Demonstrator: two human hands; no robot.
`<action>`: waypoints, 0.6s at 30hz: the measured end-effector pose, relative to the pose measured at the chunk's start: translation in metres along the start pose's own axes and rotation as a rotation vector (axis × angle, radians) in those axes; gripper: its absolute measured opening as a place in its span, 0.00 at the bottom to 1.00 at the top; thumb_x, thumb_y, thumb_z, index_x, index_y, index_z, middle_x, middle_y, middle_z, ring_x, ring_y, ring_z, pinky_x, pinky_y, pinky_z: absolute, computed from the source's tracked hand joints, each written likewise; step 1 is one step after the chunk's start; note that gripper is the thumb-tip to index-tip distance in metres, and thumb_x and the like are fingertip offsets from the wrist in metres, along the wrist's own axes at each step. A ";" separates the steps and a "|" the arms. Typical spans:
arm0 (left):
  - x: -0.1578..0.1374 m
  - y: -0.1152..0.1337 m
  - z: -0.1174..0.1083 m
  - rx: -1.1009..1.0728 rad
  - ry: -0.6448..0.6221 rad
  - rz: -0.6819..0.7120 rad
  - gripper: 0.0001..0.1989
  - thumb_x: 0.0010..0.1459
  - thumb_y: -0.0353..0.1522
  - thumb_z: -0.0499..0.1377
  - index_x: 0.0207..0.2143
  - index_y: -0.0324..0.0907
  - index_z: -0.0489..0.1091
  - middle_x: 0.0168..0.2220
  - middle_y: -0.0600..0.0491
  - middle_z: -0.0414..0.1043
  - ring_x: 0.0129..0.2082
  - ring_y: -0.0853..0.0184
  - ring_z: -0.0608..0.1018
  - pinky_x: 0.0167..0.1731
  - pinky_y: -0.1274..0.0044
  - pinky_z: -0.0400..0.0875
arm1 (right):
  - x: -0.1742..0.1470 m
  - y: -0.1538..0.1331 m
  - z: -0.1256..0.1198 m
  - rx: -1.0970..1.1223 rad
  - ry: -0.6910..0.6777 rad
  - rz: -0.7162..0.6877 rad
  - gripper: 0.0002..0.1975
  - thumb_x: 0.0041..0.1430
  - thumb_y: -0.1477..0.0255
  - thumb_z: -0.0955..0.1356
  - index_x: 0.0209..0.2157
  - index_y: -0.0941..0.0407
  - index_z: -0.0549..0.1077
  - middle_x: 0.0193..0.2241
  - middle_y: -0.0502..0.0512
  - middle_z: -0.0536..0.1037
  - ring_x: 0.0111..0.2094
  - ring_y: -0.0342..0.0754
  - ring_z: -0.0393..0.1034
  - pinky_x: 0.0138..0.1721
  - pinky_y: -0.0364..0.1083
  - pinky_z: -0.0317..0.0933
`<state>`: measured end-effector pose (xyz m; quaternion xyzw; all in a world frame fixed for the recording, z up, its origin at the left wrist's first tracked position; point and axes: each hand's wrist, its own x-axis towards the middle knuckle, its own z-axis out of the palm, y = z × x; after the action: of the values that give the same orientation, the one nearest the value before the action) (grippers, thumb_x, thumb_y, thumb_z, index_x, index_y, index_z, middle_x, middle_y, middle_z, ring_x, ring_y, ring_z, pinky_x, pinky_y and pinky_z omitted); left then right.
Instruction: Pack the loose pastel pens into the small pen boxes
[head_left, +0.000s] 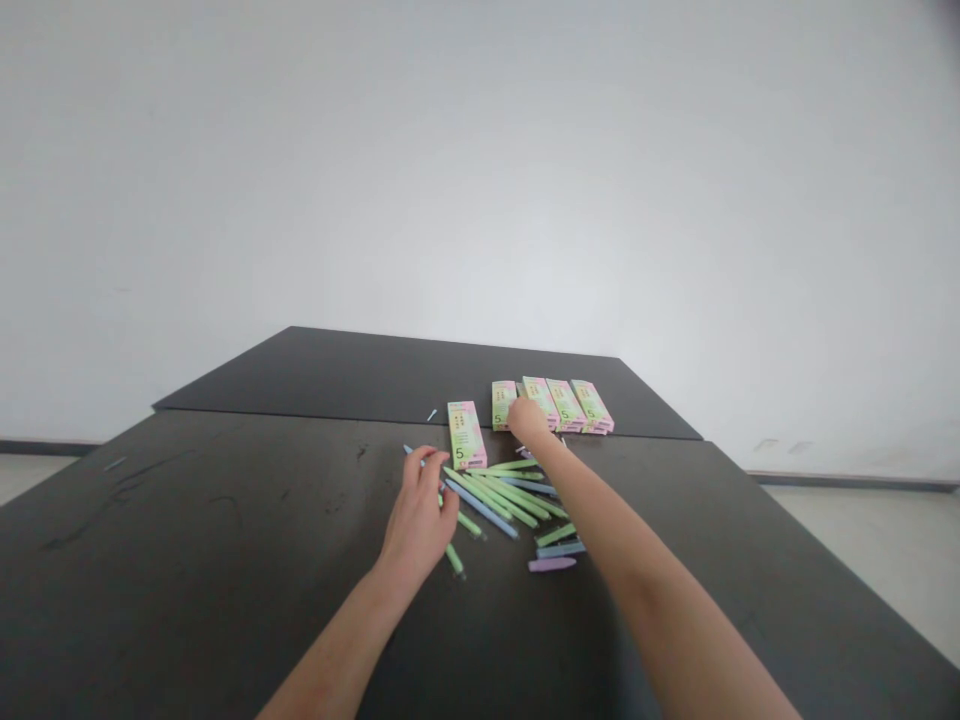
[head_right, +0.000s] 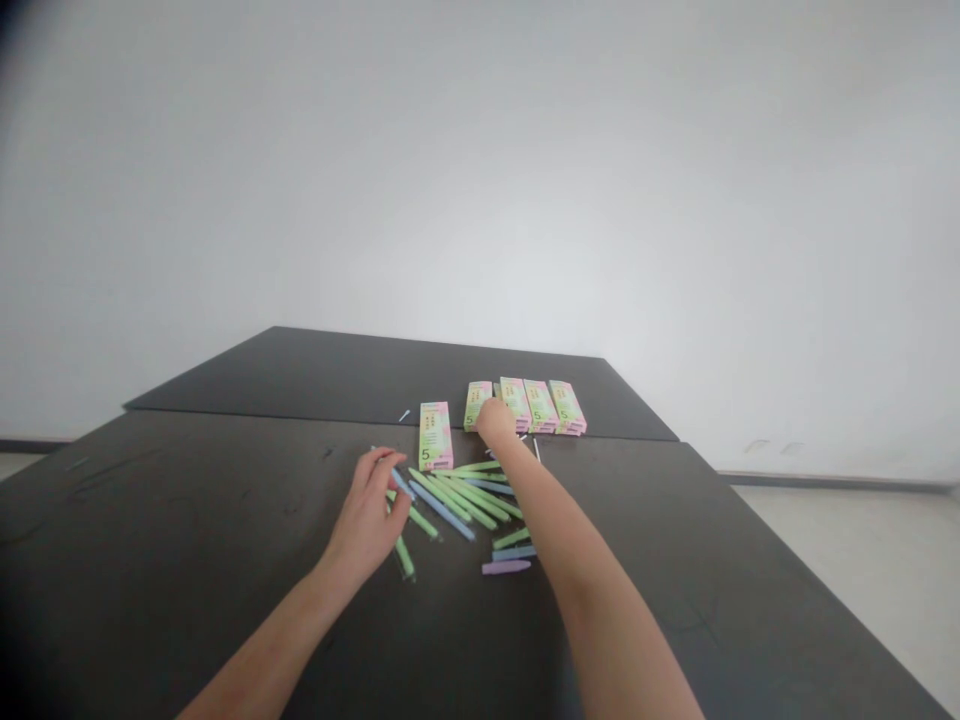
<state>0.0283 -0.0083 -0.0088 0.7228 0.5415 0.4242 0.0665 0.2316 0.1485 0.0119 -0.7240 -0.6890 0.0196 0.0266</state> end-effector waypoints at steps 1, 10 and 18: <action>0.000 0.000 0.000 -0.005 -0.002 0.001 0.19 0.54 0.24 0.52 0.49 0.42 0.63 0.53 0.44 0.60 0.40 0.66 0.76 0.44 0.70 0.73 | -0.003 -0.001 0.001 0.000 0.013 0.003 0.16 0.64 0.70 0.66 0.49 0.66 0.71 0.48 0.72 0.72 0.48 0.56 0.71 0.47 0.49 0.65; 0.000 0.001 0.000 -0.016 -0.038 -0.010 0.17 0.53 0.23 0.51 0.46 0.41 0.65 0.53 0.44 0.60 0.39 0.65 0.76 0.40 0.72 0.74 | -0.023 -0.015 0.012 -0.022 0.105 -0.085 0.21 0.64 0.61 0.62 0.54 0.56 0.69 0.55 0.68 0.66 0.54 0.61 0.65 0.49 0.55 0.63; 0.001 0.001 -0.001 -0.013 -0.049 0.004 0.16 0.53 0.22 0.51 0.44 0.41 0.66 0.52 0.44 0.62 0.38 0.66 0.76 0.42 0.70 0.74 | -0.014 -0.016 0.022 -0.042 0.087 -0.094 0.22 0.65 0.71 0.60 0.59 0.60 0.63 0.55 0.74 0.65 0.52 0.62 0.67 0.47 0.54 0.64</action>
<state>0.0286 -0.0084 -0.0074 0.7337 0.5353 0.4101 0.0836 0.2140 0.1359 -0.0091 -0.6915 -0.7206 -0.0276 0.0421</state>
